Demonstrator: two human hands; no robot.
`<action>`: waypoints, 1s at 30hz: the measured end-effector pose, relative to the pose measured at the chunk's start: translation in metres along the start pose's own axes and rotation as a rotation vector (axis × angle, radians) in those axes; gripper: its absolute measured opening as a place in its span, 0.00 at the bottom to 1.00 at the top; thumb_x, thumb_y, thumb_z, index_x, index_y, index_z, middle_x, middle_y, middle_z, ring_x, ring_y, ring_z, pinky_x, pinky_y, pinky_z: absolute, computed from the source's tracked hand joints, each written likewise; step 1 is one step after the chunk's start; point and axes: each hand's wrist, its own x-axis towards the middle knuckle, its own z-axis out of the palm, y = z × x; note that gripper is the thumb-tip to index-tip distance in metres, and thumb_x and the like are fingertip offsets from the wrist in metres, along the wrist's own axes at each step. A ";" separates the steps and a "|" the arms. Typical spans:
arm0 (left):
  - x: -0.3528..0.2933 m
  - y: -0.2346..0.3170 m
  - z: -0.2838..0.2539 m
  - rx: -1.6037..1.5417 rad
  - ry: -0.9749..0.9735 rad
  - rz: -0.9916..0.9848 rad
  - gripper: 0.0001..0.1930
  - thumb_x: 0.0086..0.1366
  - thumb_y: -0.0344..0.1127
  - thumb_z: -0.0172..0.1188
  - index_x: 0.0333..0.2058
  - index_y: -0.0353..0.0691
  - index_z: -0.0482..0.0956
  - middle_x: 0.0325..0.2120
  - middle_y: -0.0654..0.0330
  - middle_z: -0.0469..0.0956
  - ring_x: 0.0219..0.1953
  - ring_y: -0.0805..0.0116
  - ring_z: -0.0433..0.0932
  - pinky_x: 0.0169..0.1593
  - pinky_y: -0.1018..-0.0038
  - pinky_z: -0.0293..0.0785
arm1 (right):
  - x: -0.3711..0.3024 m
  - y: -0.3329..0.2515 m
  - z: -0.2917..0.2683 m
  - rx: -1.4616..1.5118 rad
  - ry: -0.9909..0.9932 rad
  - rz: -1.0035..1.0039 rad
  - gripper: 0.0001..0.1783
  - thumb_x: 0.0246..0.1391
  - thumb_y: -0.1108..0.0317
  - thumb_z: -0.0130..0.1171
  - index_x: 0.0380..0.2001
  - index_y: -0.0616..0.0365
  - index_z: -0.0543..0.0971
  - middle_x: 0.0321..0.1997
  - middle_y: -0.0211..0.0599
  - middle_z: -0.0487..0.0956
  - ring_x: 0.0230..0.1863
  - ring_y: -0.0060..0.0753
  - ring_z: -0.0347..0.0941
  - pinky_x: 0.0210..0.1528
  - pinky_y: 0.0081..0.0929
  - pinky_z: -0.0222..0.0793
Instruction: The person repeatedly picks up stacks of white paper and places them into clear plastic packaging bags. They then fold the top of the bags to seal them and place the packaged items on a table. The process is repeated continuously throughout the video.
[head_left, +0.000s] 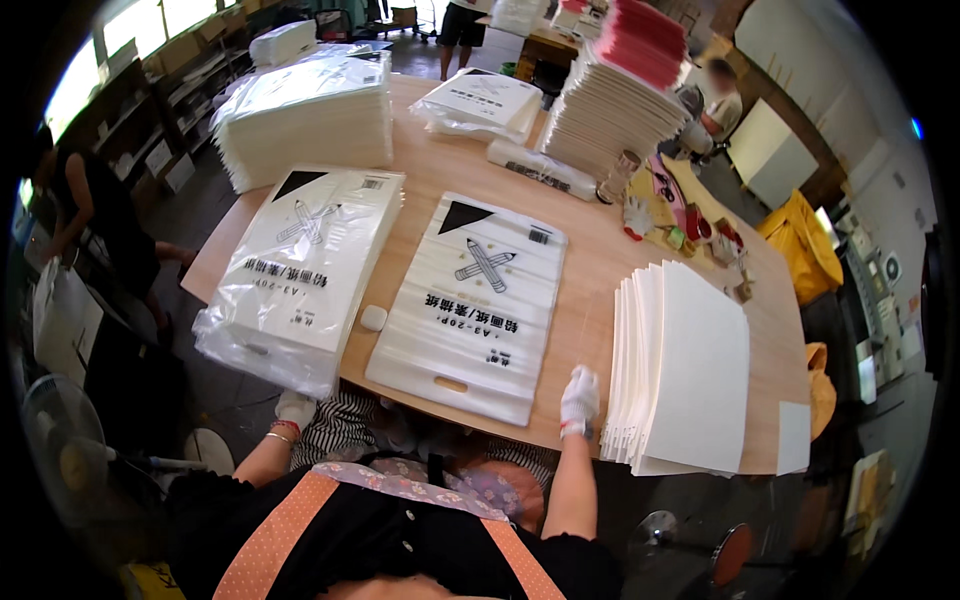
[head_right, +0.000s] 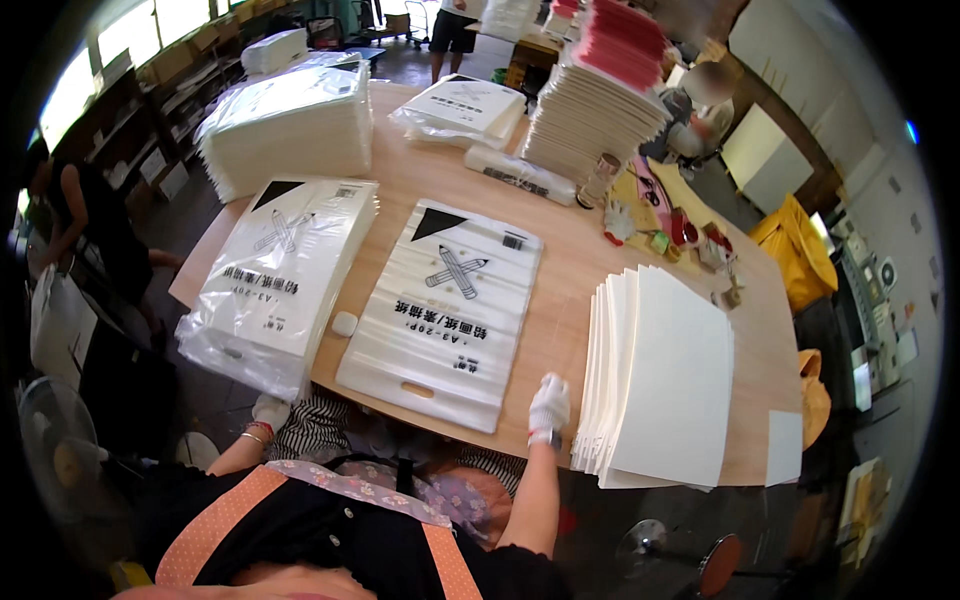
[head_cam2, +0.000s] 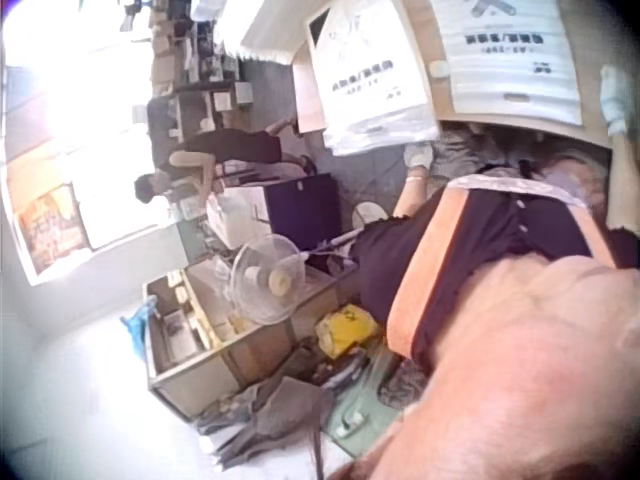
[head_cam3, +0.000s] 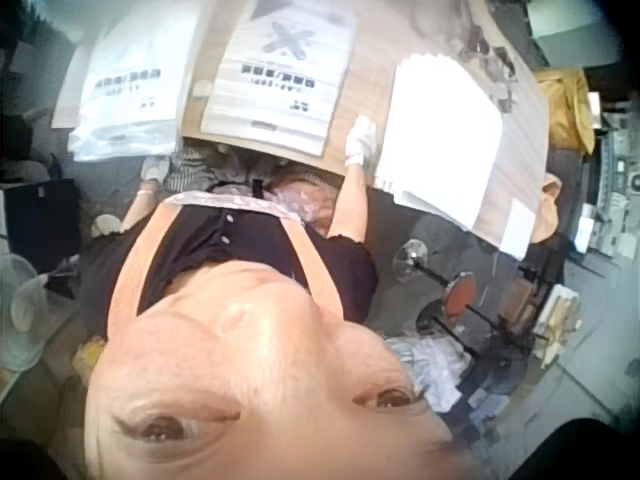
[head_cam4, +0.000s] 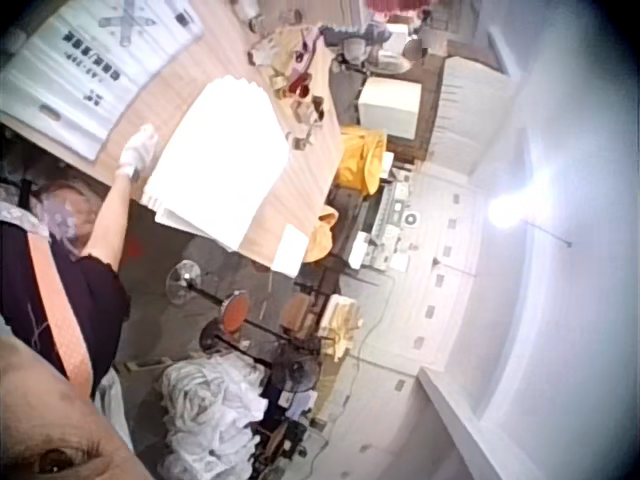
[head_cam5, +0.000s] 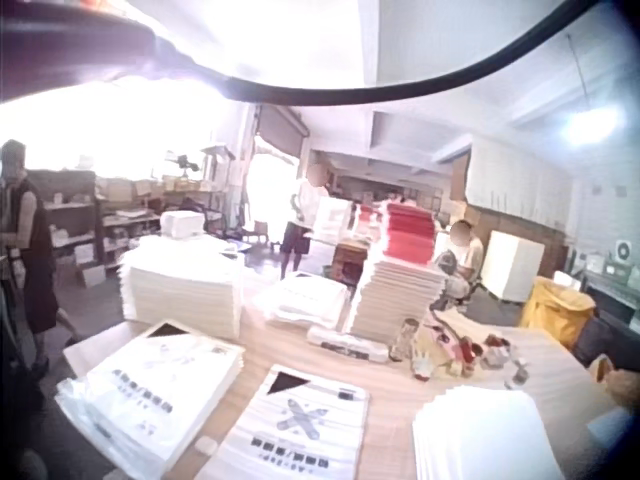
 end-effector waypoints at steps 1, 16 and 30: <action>-0.013 -0.005 -0.003 -0.018 -0.028 0.003 0.18 0.58 0.45 0.45 0.41 0.42 0.76 0.40 0.47 0.76 0.42 0.47 0.75 0.46 0.58 0.71 | -0.029 0.001 -0.009 0.021 0.023 -0.066 0.07 0.55 0.63 0.46 0.35 0.47 0.72 0.37 0.40 0.73 0.36 0.48 0.71 0.34 0.45 0.67; -0.036 -0.056 -0.016 -0.234 -0.112 0.208 0.26 0.56 0.47 0.44 0.51 0.39 0.66 0.48 0.42 0.70 0.50 0.44 0.68 0.55 0.59 0.63 | -0.220 0.064 0.006 0.340 -0.245 0.378 0.14 0.57 0.65 0.45 0.37 0.63 0.76 0.31 0.38 0.77 0.30 0.36 0.73 0.32 0.31 0.70; -0.069 -0.036 -0.016 -0.027 0.207 0.917 0.08 0.47 0.40 0.52 0.27 0.48 0.75 0.25 0.59 0.75 0.33 0.60 0.74 0.49 0.64 0.60 | -0.206 -0.194 0.027 0.364 -1.096 -0.298 0.21 0.55 0.59 0.52 0.51 0.53 0.71 0.32 0.36 0.79 0.28 0.30 0.76 0.35 0.28 0.72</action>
